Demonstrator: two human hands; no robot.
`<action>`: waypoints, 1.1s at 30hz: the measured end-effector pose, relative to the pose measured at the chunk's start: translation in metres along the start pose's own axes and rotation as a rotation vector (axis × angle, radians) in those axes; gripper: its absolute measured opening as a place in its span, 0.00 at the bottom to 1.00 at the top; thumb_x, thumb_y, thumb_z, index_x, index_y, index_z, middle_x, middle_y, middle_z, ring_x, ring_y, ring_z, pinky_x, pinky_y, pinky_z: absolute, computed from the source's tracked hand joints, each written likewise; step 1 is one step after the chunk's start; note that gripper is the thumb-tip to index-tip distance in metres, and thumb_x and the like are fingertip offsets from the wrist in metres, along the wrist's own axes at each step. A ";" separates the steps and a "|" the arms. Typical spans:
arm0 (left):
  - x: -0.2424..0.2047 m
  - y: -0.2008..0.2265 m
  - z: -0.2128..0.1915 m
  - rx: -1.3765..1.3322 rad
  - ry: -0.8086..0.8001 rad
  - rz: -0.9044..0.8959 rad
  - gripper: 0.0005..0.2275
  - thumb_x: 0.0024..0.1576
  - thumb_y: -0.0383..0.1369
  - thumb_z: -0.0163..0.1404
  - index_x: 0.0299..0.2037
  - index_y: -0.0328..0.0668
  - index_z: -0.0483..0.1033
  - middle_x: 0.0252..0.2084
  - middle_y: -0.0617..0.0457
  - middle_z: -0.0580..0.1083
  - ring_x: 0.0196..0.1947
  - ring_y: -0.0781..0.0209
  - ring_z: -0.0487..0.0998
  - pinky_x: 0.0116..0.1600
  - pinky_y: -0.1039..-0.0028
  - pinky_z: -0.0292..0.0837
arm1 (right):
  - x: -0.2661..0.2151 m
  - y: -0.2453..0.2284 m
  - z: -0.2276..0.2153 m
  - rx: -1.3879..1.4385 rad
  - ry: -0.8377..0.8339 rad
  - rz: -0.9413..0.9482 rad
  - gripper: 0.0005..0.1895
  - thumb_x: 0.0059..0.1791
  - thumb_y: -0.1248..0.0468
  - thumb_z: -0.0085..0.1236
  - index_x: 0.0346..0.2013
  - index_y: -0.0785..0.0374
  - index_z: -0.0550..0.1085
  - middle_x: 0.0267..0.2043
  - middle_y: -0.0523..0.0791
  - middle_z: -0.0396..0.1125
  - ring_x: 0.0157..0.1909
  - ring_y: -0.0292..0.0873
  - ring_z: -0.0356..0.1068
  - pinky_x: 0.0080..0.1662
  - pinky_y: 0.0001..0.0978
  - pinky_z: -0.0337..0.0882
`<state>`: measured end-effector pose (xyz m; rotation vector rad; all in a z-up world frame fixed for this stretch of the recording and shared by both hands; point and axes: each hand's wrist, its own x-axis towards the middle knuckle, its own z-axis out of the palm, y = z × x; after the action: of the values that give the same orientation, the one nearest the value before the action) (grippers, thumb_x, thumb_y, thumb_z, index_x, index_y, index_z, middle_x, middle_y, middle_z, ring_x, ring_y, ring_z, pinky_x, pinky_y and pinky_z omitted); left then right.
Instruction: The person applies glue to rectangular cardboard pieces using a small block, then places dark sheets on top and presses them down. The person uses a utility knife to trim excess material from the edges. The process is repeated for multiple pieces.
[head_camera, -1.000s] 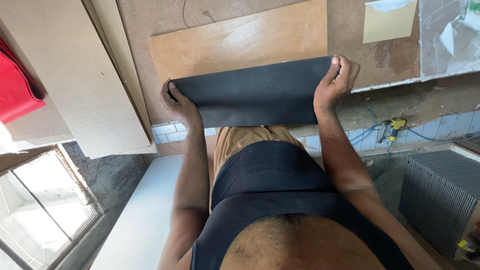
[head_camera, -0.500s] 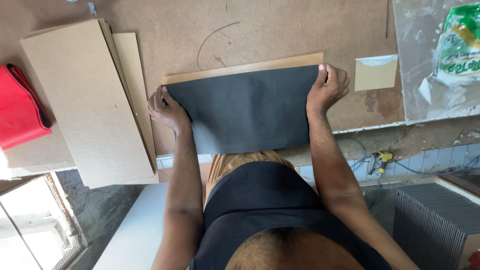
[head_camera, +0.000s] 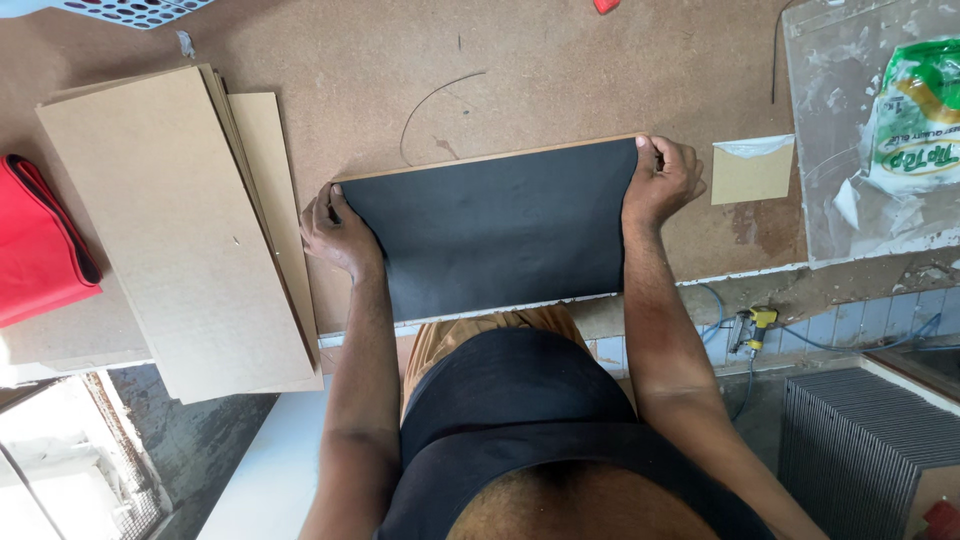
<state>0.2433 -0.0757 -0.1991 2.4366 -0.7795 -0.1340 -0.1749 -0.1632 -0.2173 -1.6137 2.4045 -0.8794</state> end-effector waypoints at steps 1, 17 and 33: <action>0.001 0.001 0.000 -0.004 0.002 -0.002 0.10 0.64 0.41 0.53 0.47 0.50 0.85 0.42 0.60 0.76 0.46 0.64 0.73 0.61 0.59 0.59 | 0.001 -0.001 0.000 0.001 0.004 0.007 0.08 0.52 0.53 0.68 0.37 0.52 0.81 0.40 0.37 0.71 0.48 0.39 0.66 0.58 0.54 0.55; 0.004 0.009 -0.002 -0.012 -0.022 -0.084 0.09 0.63 0.42 0.53 0.44 0.53 0.84 0.44 0.62 0.77 0.46 0.66 0.75 0.64 0.57 0.56 | 0.004 0.001 0.004 0.072 0.044 0.032 0.11 0.50 0.52 0.73 0.35 0.52 0.80 0.35 0.35 0.70 0.46 0.39 0.65 0.55 0.49 0.54; 0.009 0.007 0.001 0.027 -0.065 -0.088 0.09 0.64 0.44 0.51 0.44 0.55 0.82 0.43 0.61 0.74 0.49 0.65 0.72 0.64 0.51 0.52 | 0.004 0.008 0.014 0.065 0.036 0.027 0.10 0.52 0.55 0.72 0.35 0.53 0.79 0.37 0.36 0.68 0.48 0.39 0.65 0.58 0.58 0.50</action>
<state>0.2471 -0.0858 -0.1957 2.5040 -0.7073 -0.2391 -0.1779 -0.1697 -0.2321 -1.5516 2.3890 -0.9791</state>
